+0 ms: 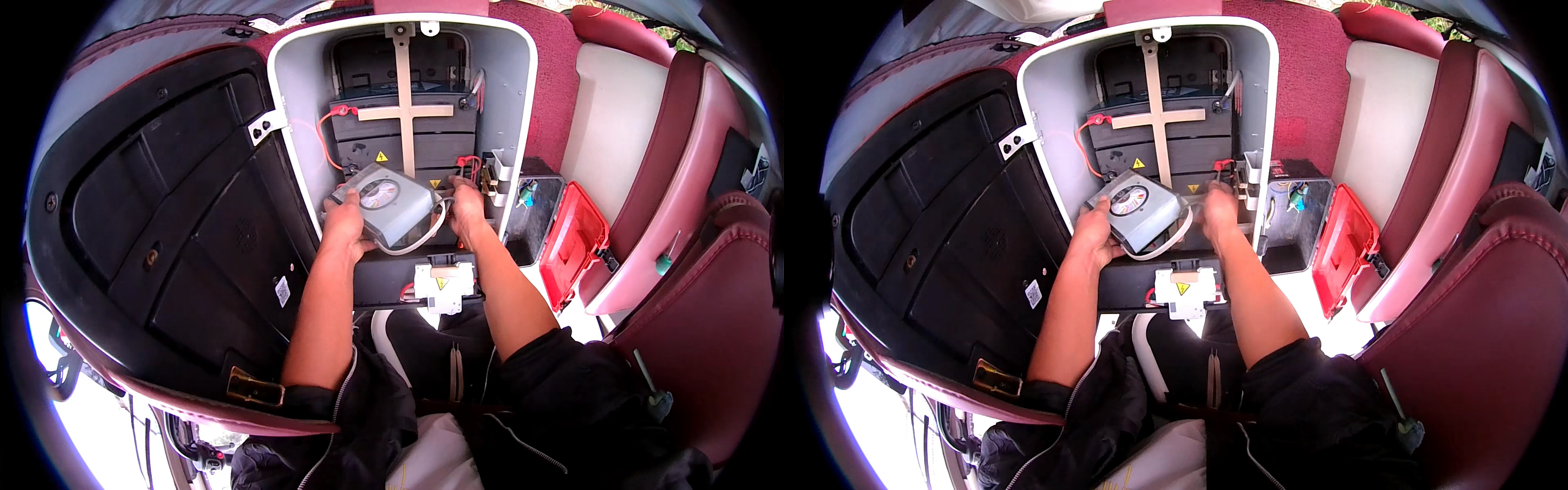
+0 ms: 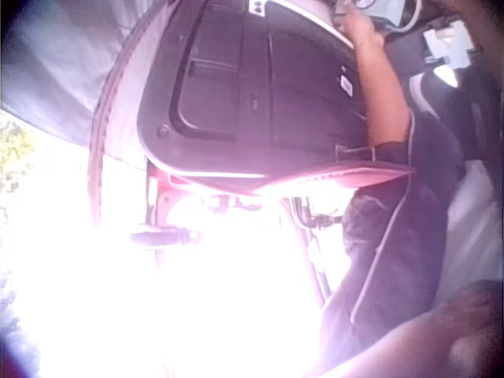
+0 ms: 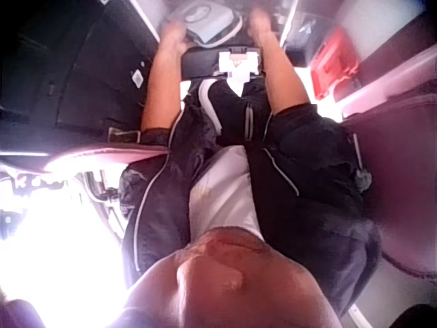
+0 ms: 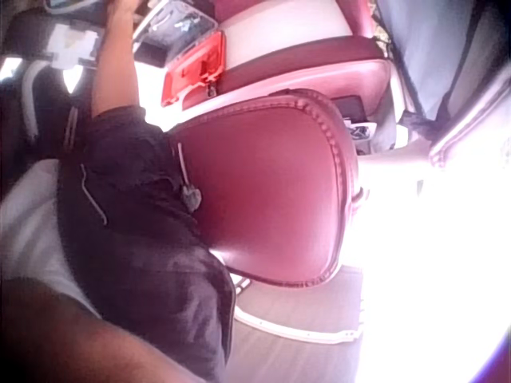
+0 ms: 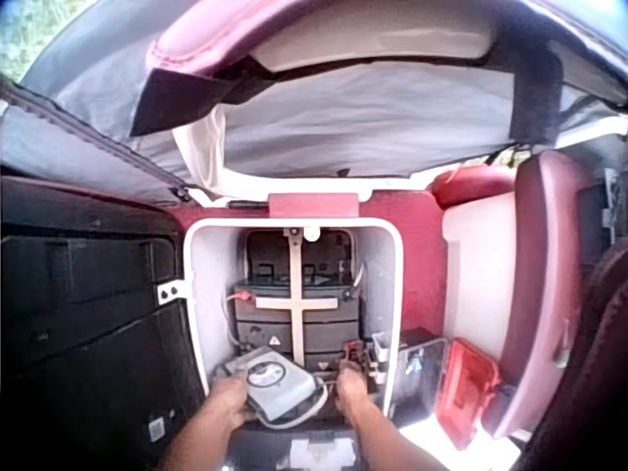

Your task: The person uses a multimeter to test electrical connections inside the open storage compartment of a scooter. They connect the multimeter probes to various wires and terminals within the battery area, checking for continuity or voltage.

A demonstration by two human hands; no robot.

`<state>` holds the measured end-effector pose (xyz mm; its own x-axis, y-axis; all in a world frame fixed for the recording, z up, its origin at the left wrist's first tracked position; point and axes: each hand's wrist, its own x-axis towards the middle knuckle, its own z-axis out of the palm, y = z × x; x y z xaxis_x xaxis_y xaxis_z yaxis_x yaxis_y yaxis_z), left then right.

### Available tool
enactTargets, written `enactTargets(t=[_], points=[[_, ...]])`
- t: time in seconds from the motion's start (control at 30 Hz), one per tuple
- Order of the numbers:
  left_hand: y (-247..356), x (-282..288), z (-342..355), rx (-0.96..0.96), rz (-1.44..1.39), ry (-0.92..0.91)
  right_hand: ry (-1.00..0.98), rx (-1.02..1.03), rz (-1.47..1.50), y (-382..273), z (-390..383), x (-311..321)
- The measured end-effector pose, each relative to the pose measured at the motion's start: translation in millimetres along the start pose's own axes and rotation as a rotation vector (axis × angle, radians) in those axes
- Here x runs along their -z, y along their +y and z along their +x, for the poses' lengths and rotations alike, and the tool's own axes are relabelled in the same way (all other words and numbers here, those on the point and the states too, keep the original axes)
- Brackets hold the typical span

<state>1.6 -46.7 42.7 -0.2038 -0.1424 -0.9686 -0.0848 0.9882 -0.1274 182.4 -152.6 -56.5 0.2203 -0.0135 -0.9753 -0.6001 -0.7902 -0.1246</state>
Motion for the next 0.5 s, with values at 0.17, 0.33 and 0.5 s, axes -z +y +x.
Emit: enactTargets(t=[0.17,0.33,0.5], points=[[-1.8,1.8,3.2,0.006,-0.009,0.006,-0.009,-0.009,0.033,-2.0,-2.2,-1.0],[0.3,-0.4,0.9,0.018,-0.010,0.015,0.030,0.054,0.016,5.2,7.3,0.9],[-6.2,6.1,10.0,-0.025,-0.007,-0.057,0.026,0.038,0.064,6.8,4.7,0.4]])
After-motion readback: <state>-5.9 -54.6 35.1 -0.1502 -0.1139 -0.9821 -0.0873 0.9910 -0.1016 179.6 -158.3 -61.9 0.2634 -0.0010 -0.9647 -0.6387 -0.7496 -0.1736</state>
